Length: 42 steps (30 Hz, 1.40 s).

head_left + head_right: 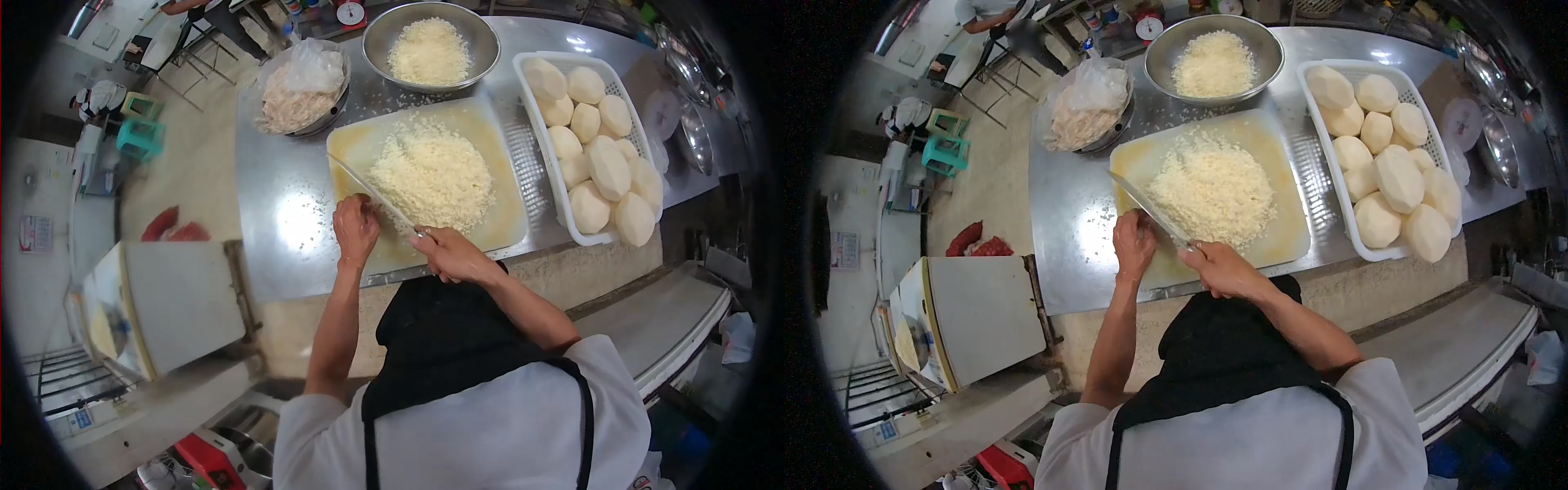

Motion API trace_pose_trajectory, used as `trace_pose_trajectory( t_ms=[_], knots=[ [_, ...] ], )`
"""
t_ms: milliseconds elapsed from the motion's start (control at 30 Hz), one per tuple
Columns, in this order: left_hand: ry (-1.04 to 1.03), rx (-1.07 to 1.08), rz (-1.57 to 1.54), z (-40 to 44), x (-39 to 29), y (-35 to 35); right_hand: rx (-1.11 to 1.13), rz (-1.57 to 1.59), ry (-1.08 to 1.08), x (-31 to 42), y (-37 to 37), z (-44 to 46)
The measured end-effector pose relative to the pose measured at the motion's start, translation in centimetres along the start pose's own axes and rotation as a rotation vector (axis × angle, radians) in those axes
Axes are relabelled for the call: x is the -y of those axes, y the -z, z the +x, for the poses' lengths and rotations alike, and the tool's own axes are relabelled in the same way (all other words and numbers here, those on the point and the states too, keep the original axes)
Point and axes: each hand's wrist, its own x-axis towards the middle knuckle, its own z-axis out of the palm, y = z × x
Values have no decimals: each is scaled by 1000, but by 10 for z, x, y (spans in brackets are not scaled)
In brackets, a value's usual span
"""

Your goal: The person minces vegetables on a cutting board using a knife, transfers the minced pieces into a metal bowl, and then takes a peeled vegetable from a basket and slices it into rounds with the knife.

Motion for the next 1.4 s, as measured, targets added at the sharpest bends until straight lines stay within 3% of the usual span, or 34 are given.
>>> trace_pose_trajectory(
  t_ms=[133, 200, 267, 433, 533, 867, 1167, 1400],
  knots=[
    [5, 8, 64, -11, 16, -14, 41, -52, 9, -29, 1, 22],
    [-137, -80, 81, -13, 33, -23, 14, -96, 36, -11, -4, 11],
    [3, 63, 153, -4, 13, -10, 91, -50, -12, -9, -4, 10],
    [12, 41, 124, -4, 3, -6, 80, -130, 1, -8, 6, 13],
    [-41, 29, 113, 7, -11, -5, -30, -74, 138, -17, 0, 15],
    [24, 103, 119, 5, -5, 0, 35, -157, 7, -7, 3, 12],
    [-5, 58, 94, -1, -8, 3, 33, -150, 111, -17, -1, 12],
    [50, 101, 73, -8, 6, -7, 59, -130, 26, -16, -3, 10]
  ],
)
